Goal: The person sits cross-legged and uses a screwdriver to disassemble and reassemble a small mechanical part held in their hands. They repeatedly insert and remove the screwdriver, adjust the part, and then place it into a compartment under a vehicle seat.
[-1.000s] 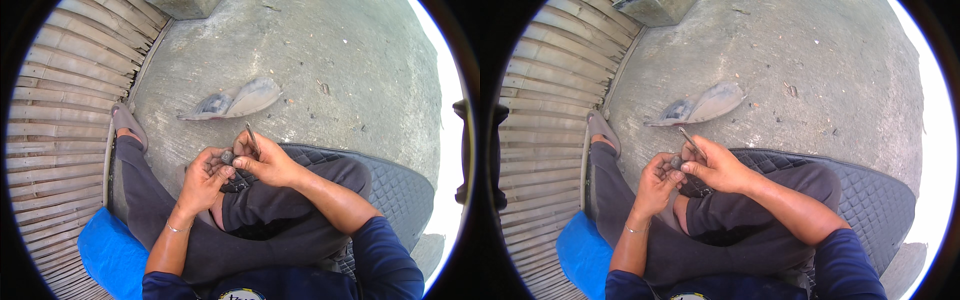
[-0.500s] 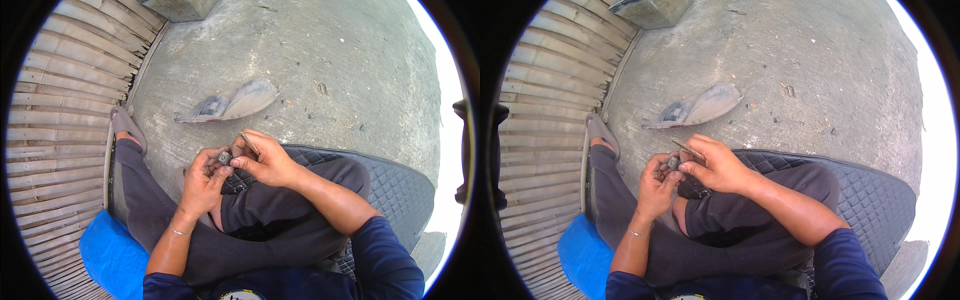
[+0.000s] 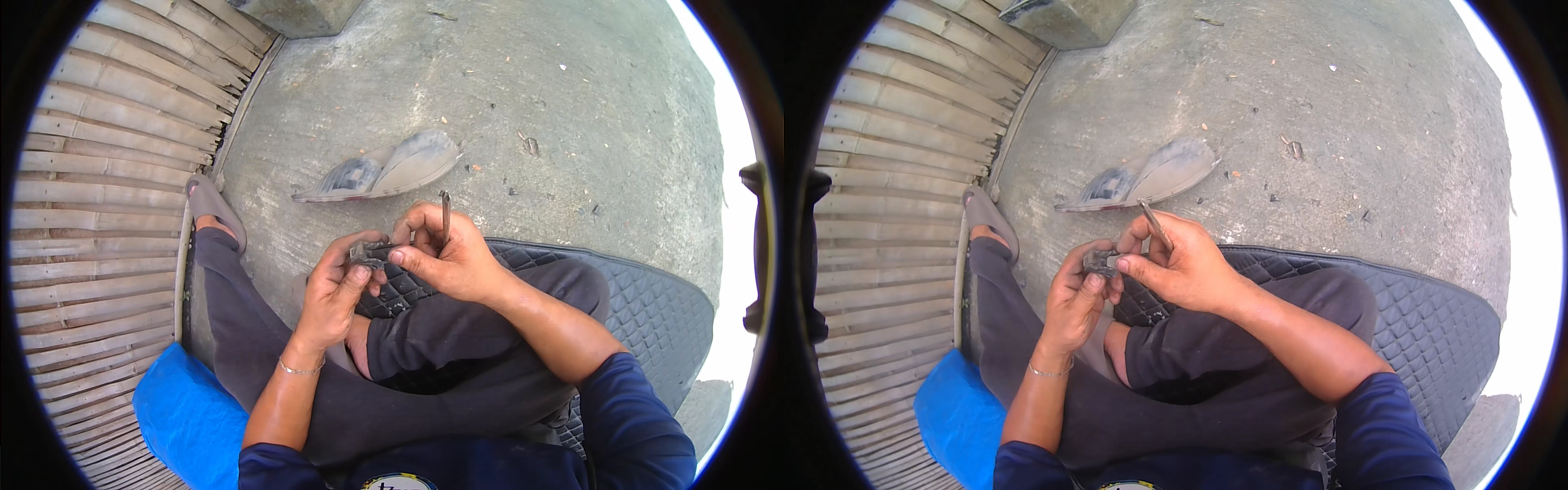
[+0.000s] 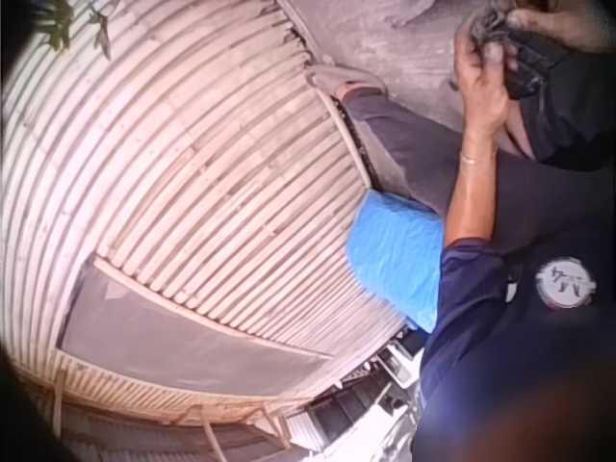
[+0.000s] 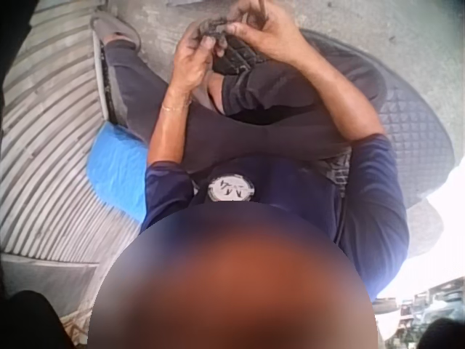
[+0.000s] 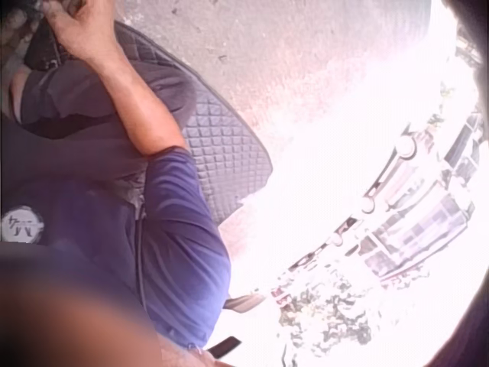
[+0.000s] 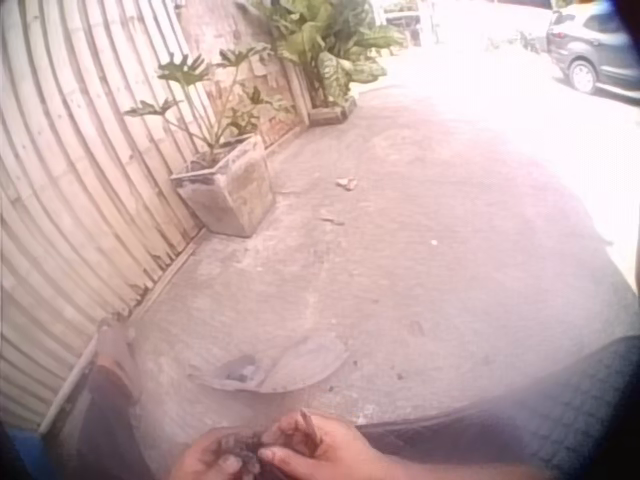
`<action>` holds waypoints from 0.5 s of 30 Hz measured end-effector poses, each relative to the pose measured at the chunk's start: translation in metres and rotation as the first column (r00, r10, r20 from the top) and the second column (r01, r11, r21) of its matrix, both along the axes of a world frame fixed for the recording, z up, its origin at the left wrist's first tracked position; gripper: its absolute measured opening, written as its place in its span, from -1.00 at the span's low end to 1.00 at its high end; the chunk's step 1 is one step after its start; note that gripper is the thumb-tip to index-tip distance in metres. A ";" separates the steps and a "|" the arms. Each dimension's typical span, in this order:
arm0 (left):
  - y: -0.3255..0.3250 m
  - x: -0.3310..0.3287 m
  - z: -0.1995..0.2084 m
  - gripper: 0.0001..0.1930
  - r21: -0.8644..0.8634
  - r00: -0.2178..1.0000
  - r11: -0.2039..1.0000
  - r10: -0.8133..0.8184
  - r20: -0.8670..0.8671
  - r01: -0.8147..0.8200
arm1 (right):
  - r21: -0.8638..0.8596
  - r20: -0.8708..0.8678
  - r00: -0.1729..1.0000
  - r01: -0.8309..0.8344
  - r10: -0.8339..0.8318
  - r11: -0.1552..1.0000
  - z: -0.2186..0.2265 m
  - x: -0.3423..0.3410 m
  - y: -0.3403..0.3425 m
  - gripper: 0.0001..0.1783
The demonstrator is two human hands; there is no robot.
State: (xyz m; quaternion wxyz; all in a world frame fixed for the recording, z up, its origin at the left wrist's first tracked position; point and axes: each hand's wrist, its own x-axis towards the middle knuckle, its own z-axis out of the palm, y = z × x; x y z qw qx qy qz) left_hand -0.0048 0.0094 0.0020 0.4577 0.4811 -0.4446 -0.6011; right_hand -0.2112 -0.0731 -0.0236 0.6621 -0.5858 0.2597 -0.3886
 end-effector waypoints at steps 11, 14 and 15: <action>0.001 -0.012 0.001 -0.72 -0.217 0.987 0.975 0.080 0.140 -0.048 | -0.188 -0.026 0.999 0.014 -0.019 0.982 0.003 0.002 0.004 -0.78; 0.001 -0.013 0.000 -0.72 -0.223 0.985 0.973 0.091 0.144 -0.057 | -0.321 0.008 0.998 0.066 -0.067 0.945 -0.002 0.005 0.003 -0.77; 0.002 -0.012 0.000 -0.72 -0.228 0.986 0.972 0.090 0.142 -0.055 | -0.329 0.016 0.997 0.072 -0.070 0.942 -0.004 0.006 0.003 -0.77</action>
